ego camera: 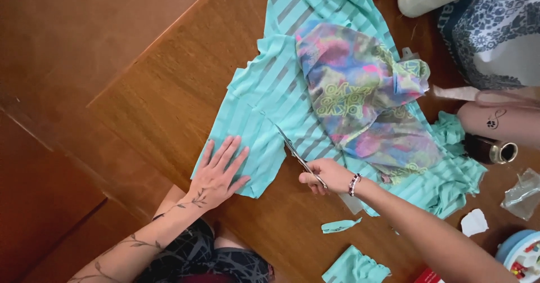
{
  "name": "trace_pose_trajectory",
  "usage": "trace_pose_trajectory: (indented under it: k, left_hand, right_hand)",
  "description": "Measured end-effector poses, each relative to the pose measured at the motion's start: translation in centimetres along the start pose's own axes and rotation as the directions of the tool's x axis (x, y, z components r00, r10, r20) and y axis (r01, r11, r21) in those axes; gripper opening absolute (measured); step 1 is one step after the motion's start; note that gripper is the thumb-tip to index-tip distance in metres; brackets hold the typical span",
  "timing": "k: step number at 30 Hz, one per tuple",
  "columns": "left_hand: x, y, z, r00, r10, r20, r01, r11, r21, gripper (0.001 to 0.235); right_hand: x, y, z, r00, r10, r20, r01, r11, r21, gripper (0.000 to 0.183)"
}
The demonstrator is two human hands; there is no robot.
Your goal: Cutting various pieces of fabric into strips and shapes using scissors on a wooden table.
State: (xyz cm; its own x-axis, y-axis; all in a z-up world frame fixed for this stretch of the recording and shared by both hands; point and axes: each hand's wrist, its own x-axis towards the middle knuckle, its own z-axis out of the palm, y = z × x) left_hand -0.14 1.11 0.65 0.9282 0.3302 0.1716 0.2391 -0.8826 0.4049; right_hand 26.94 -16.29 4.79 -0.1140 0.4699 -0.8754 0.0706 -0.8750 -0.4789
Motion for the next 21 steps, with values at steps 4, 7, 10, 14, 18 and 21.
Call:
trace_pose_trajectory:
  k: [4,7,10,14,18,21]
  left_hand:
    - [0.4,0.9,0.0,1.0,-0.027,0.009,0.027,0.999,-0.017,0.062]
    - [0.4,2.1,0.8,0.999,0.021,0.027,-0.019,0.999,-0.044,0.061]
    - [0.4,3.5,1.8,0.992,0.092,0.083,-0.074,0.977,-0.201,0.055]
    - [0.2,4.4,2.0,0.967,0.222,0.124,-0.2,0.966,-0.164,0.06]
    - [0.0,4.4,2.2,0.958,0.251,0.14,-0.229,0.961,-0.155,0.062]
    - [0.0,4.3,2.1,0.953,0.261,0.153,-0.24,0.96,-0.147,0.062]
  right_hand:
    - [1.1,2.5,-0.2,0.999,-0.034,-0.003,0.034,0.999,0.029,0.044]
    - [1.5,3.4,-0.3,0.999,-0.049,0.007,0.05,0.999,-0.011,0.048]
    - [1.8,3.6,-0.3,0.998,-0.069,0.002,0.069,0.997,-0.041,0.051]
    - [2.1,3.9,-0.3,0.996,-0.063,-0.065,0.056,0.993,-0.106,0.055]
    - [1.8,3.6,-0.3,0.99,-0.072,-0.123,0.044,0.976,-0.213,0.06]
    - [1.6,2.9,-0.2,0.985,-0.071,-0.155,0.038,0.978,-0.204,0.061]
